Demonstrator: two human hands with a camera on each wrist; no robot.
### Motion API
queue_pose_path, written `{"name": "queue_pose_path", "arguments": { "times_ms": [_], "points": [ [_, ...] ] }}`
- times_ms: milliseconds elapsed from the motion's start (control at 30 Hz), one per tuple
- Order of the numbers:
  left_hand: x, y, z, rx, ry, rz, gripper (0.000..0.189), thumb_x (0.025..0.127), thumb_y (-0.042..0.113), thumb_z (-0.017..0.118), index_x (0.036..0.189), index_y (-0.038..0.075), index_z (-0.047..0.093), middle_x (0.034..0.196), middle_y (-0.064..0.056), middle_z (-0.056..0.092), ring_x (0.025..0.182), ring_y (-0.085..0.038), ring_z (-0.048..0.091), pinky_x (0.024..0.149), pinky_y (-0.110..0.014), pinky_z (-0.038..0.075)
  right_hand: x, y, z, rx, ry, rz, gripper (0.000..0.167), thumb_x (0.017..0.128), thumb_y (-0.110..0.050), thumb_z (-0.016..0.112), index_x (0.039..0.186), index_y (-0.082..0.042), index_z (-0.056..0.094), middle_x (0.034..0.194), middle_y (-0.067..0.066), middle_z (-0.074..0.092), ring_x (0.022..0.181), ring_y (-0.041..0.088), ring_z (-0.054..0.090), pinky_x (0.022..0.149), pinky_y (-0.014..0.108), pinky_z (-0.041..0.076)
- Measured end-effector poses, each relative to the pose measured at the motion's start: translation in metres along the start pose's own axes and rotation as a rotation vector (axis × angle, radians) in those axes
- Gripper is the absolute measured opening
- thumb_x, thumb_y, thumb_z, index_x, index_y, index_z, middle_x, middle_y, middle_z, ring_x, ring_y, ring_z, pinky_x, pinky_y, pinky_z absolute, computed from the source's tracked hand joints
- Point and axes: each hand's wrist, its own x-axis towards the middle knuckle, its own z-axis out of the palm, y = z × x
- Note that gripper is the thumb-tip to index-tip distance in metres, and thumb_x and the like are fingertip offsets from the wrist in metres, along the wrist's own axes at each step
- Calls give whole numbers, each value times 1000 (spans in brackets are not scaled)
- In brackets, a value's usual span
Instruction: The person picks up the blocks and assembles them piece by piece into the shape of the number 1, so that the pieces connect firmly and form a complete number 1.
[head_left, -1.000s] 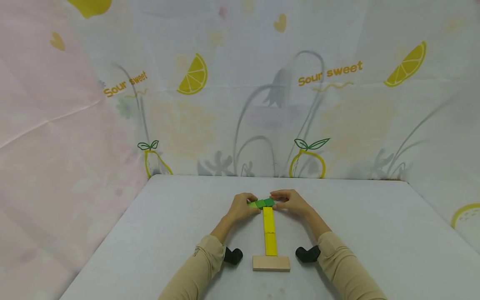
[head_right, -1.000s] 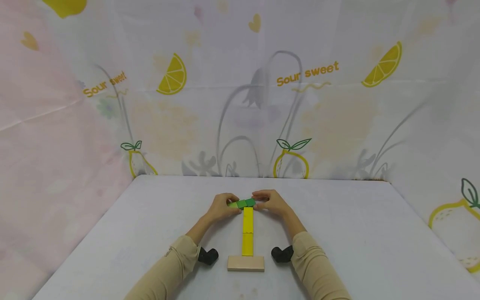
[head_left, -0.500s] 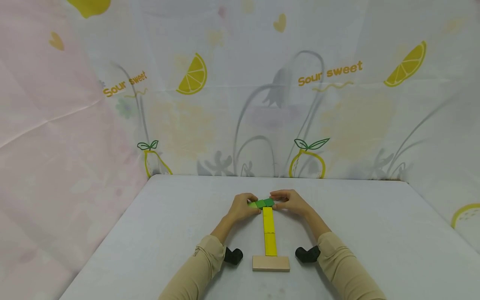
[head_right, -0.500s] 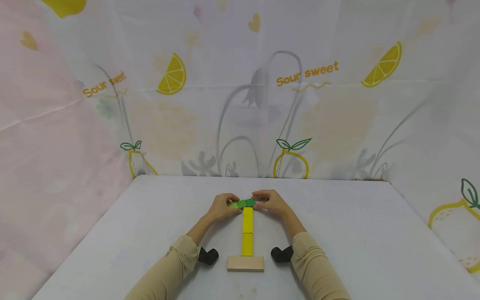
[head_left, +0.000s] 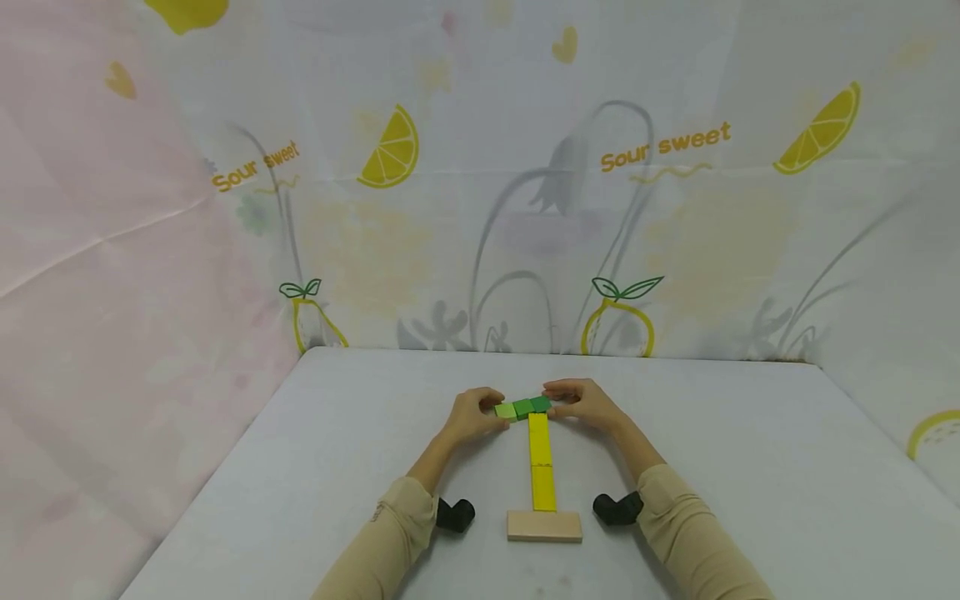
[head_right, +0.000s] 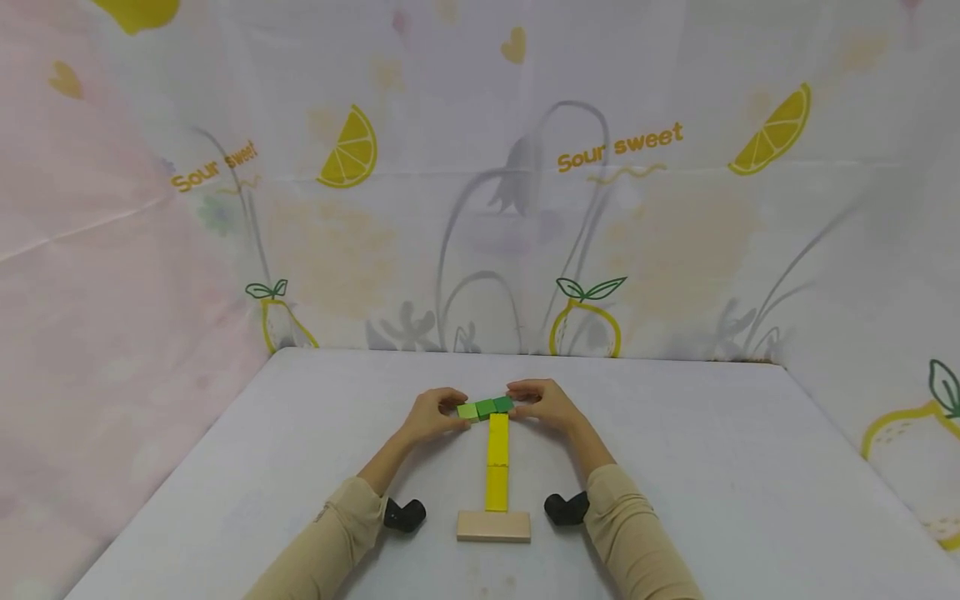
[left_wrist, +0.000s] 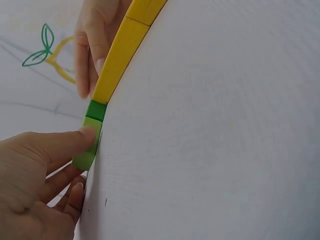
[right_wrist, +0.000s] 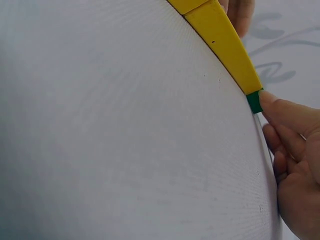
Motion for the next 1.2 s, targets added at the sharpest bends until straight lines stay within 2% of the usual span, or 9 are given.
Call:
{"name": "queue_pose_path", "arguments": {
  "times_ms": [200,300,567,1000,1200],
  "points": [
    [-2,-5,-3,-7,-10,-2,44,70,9,79,109,-6,65,106,-17,66,95,-28,60,83,-35,49,0,-2,0,-6,-5,3,46,82,-4,70,121,13,54,115,25,62,106,38,57,81,25,46],
    [-3,-5,-5,-56,-13,-20,47,69,8,80,111,-6,64,106,-17,66,94,-27,60,82,-34,49,-1,-1,0,-2,-5,4,46,82,-4,70,122,13,55,115,25,62,106,38,57,82,25,45],
    [-5,-8,-10,-146,19,-24,44,65,-1,81,105,-10,63,87,-16,64,76,-19,57,70,-24,47,-1,1,-1,3,-4,8,46,82,-4,70,122,12,55,116,24,62,108,39,56,84,27,45],
    [-5,-9,-6,-133,70,-4,36,67,-1,80,98,-10,66,82,-13,66,71,-14,55,65,-21,46,0,3,-1,6,-7,12,46,82,-5,70,122,12,55,116,23,62,108,38,56,85,28,45],
    [-6,-7,-5,-114,73,-21,34,67,0,80,97,-7,67,81,-10,65,70,-11,53,66,-21,45,0,2,0,3,-5,4,45,82,-4,70,122,12,55,115,24,62,107,38,57,82,25,45]
  ]
}}
